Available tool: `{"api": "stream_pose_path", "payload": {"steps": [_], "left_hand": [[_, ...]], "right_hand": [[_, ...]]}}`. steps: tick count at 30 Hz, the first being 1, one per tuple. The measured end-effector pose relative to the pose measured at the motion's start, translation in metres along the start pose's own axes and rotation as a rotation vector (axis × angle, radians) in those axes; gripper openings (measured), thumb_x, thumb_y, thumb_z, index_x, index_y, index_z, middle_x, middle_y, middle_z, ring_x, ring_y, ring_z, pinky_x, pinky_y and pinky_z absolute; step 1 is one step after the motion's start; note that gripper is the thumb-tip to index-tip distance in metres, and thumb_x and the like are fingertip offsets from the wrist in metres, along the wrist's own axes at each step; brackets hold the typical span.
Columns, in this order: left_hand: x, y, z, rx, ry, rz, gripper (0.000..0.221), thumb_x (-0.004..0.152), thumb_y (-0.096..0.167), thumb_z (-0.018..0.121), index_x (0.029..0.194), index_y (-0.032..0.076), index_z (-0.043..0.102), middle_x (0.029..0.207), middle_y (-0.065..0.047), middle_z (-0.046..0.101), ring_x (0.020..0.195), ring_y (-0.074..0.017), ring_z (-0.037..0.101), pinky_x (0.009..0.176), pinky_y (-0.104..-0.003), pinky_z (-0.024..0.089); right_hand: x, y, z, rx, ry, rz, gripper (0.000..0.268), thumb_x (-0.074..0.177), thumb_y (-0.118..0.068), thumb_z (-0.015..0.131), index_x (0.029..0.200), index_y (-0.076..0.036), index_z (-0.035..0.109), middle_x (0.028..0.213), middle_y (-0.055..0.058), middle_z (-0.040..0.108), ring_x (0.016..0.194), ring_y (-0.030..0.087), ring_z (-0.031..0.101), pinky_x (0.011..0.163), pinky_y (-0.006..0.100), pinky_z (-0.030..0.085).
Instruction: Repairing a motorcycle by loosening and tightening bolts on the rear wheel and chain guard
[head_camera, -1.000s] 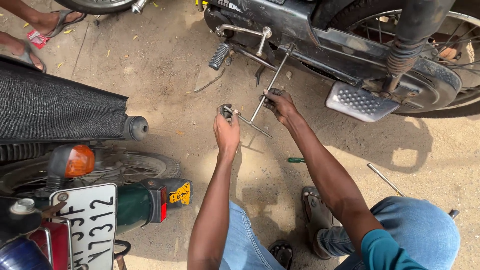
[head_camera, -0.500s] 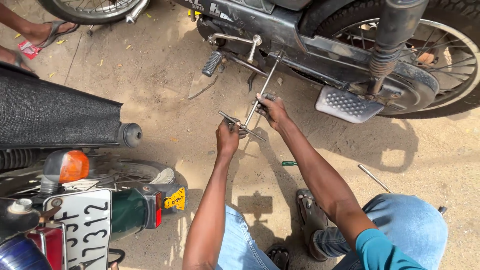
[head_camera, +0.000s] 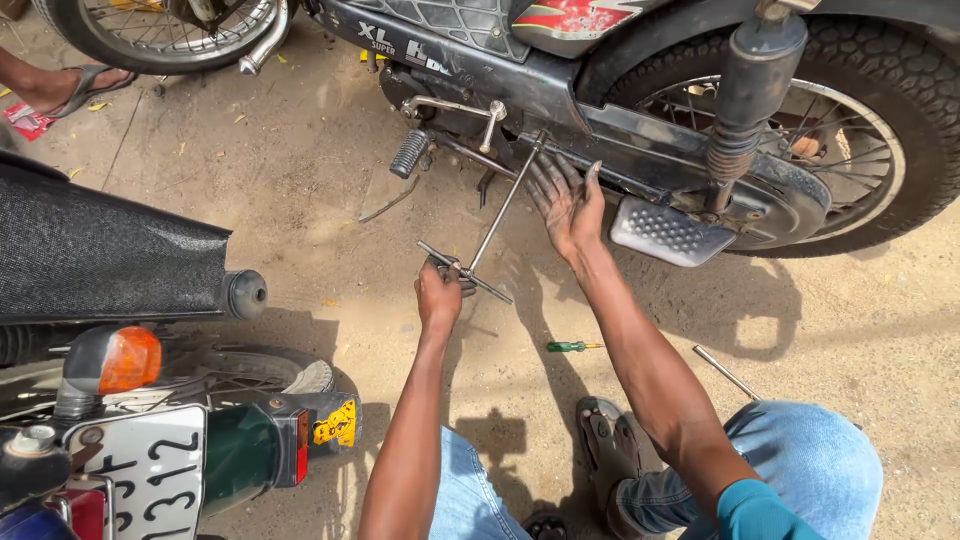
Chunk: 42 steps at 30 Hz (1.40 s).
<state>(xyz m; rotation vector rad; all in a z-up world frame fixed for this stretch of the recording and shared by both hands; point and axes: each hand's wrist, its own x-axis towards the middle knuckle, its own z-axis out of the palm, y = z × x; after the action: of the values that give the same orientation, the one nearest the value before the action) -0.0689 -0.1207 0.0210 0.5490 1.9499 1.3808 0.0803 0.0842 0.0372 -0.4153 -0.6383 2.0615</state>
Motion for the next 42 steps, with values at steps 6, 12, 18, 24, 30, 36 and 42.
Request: {"api": "stream_pose_path", "payload": {"steps": [6,12,18,24,30,36,42], "left_hand": [[0.01,-0.009,0.003,-0.047,-0.003,0.002,0.012,0.1,0.001,0.057,0.108,-0.008,0.057,0.088,-0.019,0.073,0.07,-0.0298,0.079,0.058,-0.036,0.066],[0.008,-0.009,0.003,-0.061,-0.012,-0.028,0.012,0.1,0.002,0.058,0.11,-0.006,0.055,0.09,-0.018,0.071,0.07,-0.0284,0.078,0.058,-0.035,0.067],[0.006,-0.005,0.001,0.035,-0.016,-0.052,0.014,0.1,0.003,0.057,0.112,-0.005,0.056,0.093,-0.018,0.072,0.072,-0.0276,0.079,0.06,-0.034,0.068],[-0.001,0.007,-0.002,0.03,-0.022,-0.078,0.016,0.101,0.004,0.057,0.114,-0.006,0.057,0.097,-0.019,0.072,0.075,-0.0272,0.079,0.062,-0.033,0.068],[0.003,0.004,-0.001,0.076,-0.005,-0.063,0.018,0.101,0.005,0.058,0.115,-0.006,0.058,0.1,-0.019,0.072,0.076,-0.0281,0.08,0.063,-0.034,0.068],[0.003,0.004,0.0,0.002,0.0,-0.056,0.018,0.1,0.004,0.057,0.116,-0.006,0.056,0.099,-0.019,0.071,0.077,-0.0303,0.079,0.062,-0.035,0.068],[-0.007,-0.002,-0.002,-0.011,-0.004,-0.027,0.016,0.102,0.004,0.057,0.111,-0.009,0.056,0.095,-0.023,0.072,0.076,-0.031,0.08,0.061,-0.035,0.067]], "right_hand": [[0.003,-0.004,0.004,0.135,-0.032,0.001,0.088,0.101,-0.063,0.039,0.158,0.003,0.025,0.159,0.025,0.041,0.148,0.037,0.044,0.124,0.051,0.038],[0.005,-0.011,-0.005,0.125,0.027,-0.059,0.091,0.1,-0.064,0.04,0.157,0.005,0.024,0.157,0.026,0.043,0.148,0.037,0.045,0.124,0.053,0.041],[0.006,-0.012,-0.013,0.145,0.065,-0.086,0.09,0.099,-0.065,0.038,0.156,0.004,0.025,0.156,0.026,0.044,0.147,0.037,0.045,0.123,0.053,0.041],[0.009,-0.013,-0.021,0.189,0.065,-0.089,0.087,0.101,-0.063,0.036,0.156,0.004,0.026,0.157,0.026,0.043,0.15,0.038,0.042,0.124,0.053,0.041],[0.021,-0.02,-0.045,0.233,0.001,-0.148,0.077,0.104,-0.053,0.036,0.155,0.003,0.028,0.158,0.024,0.042,0.15,0.038,0.042,0.126,0.054,0.038],[0.02,-0.03,-0.043,0.295,0.058,-0.175,0.074,0.103,-0.051,0.042,0.152,0.004,0.034,0.157,0.023,0.043,0.15,0.038,0.042,0.128,0.057,0.036],[0.017,-0.042,-0.056,0.236,0.067,-0.206,0.08,0.098,-0.058,0.049,0.149,0.002,0.039,0.154,0.022,0.049,0.149,0.037,0.045,0.128,0.054,0.037]]}}
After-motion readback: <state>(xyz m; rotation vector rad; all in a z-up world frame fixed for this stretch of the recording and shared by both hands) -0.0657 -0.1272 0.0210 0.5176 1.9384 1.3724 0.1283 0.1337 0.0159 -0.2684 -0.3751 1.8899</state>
